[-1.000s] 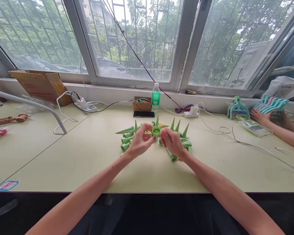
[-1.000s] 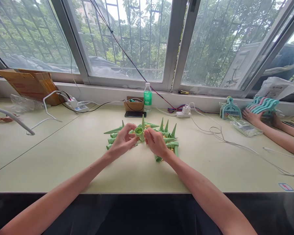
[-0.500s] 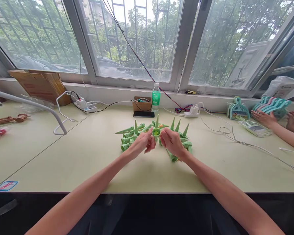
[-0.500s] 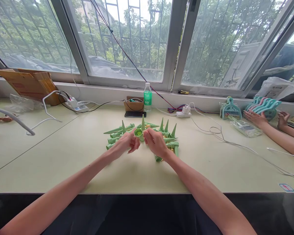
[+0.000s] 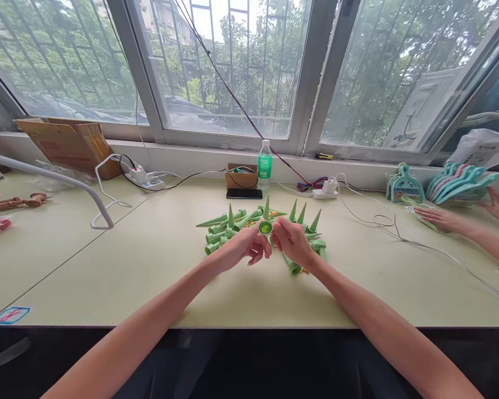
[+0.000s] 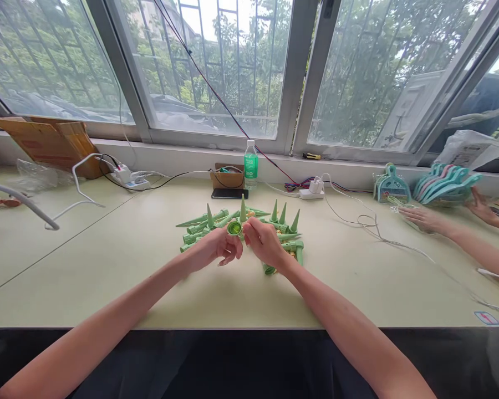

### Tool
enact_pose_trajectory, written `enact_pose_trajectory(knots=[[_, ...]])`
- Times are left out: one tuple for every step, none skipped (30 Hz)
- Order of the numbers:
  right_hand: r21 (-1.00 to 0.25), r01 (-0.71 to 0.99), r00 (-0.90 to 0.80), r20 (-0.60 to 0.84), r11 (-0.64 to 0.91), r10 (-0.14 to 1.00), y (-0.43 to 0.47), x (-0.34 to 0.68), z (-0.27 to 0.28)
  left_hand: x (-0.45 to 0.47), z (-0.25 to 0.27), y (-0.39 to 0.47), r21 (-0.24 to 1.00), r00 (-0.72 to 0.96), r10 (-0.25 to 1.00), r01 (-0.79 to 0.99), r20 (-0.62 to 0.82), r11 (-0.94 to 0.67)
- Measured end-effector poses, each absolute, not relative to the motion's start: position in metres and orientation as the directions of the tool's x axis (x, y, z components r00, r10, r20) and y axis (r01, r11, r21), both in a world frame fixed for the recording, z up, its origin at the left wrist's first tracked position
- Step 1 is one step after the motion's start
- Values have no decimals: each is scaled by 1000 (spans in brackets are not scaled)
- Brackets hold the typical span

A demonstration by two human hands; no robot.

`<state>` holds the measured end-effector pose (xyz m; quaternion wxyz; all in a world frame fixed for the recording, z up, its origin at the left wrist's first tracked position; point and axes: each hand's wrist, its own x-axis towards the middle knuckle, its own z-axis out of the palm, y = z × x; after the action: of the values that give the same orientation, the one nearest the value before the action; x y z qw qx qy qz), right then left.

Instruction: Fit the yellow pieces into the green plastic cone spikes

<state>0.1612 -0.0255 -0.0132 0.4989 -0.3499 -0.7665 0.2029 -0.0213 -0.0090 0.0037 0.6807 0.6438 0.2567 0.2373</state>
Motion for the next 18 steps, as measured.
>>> enact_pose_trajectory(knots=[[-661, 333, -258, 622, 673, 739, -26, 161, -13, -21, 4, -9, 998, 758, 650, 10, -50, 65], [-661, 332, -259, 622, 673, 739, -26, 161, -13, -21, 6, -10, 997, 757, 651, 13, -57, 72], [-662, 330, -259, 622, 673, 739, -26, 161, -13, -21, 7, -10, 997, 753, 655, 17, -64, 79], [-663, 327, -261, 622, 673, 739, -26, 161, -13, -21, 8, -11, 996, 748, 661, 18, -70, 84], [-665, 322, -262, 622, 674, 738, -25, 161, -13, -20, 9, -11, 996, 744, 664, 18, -72, 88], [-667, 314, -265, 622, 675, 737, -25, 161, -13, -20, 10, -12, 996, 741, 667, 14, -70, 89], [-671, 306, -267, 621, 676, 737, -25, 161, -14, -20, 10, -12, 996, 741, 669, 7, -65, 89], [-675, 298, -271, 618, 675, 738, -24, 161, -14, -20, 10, -12, 996, 741, 669, -1, -58, 88], [-680, 289, -275, 615, 674, 739, -24, 161, -15, -20, 10, -12, 996, 742, 669, -9, -53, 89], [-685, 281, -279, 612, 672, 740, -23, 161, -15, -21, 10, -12, 996, 741, 670, -18, -48, 92], [-689, 274, -285, 609, 671, 741, -23, 161, -16, -21, 10, -12, 995, 739, 673, -28, -44, 96], [-692, 269, -292, 604, 670, 741, -23, 162, -16, -21, 9, -12, 994, 736, 676, -38, -40, 100], [-695, 265, -299, 599, 668, 743, -22, 162, -16, -21, 9, -11, 994, 731, 681, -48, -34, 101], [-699, 264, -306, 592, 664, 745, -22, 162, -16, -22, 9, -11, 993, 726, 687, -60, -25, 99], [-703, 266, -312, 585, 660, 749, -22, 162, -16, -22, 8, -10, 993, 722, 692, -73, -12, 93], [-705, 270, -317, 578, 656, 752, -22, 162, -16, -22, 8, -10, 993, 718, 696, -85, 1, 86], [-705, 274, -320, 574, 653, 754, -23, 162, -16, -22, 8, -10, 992, 713, 701, -96, 14, 77], [-705, 279, -320, 572, 653, 755, -23, 162, -16, -22, 7, -9, 992, 708, 705, -103, 24, 69]])
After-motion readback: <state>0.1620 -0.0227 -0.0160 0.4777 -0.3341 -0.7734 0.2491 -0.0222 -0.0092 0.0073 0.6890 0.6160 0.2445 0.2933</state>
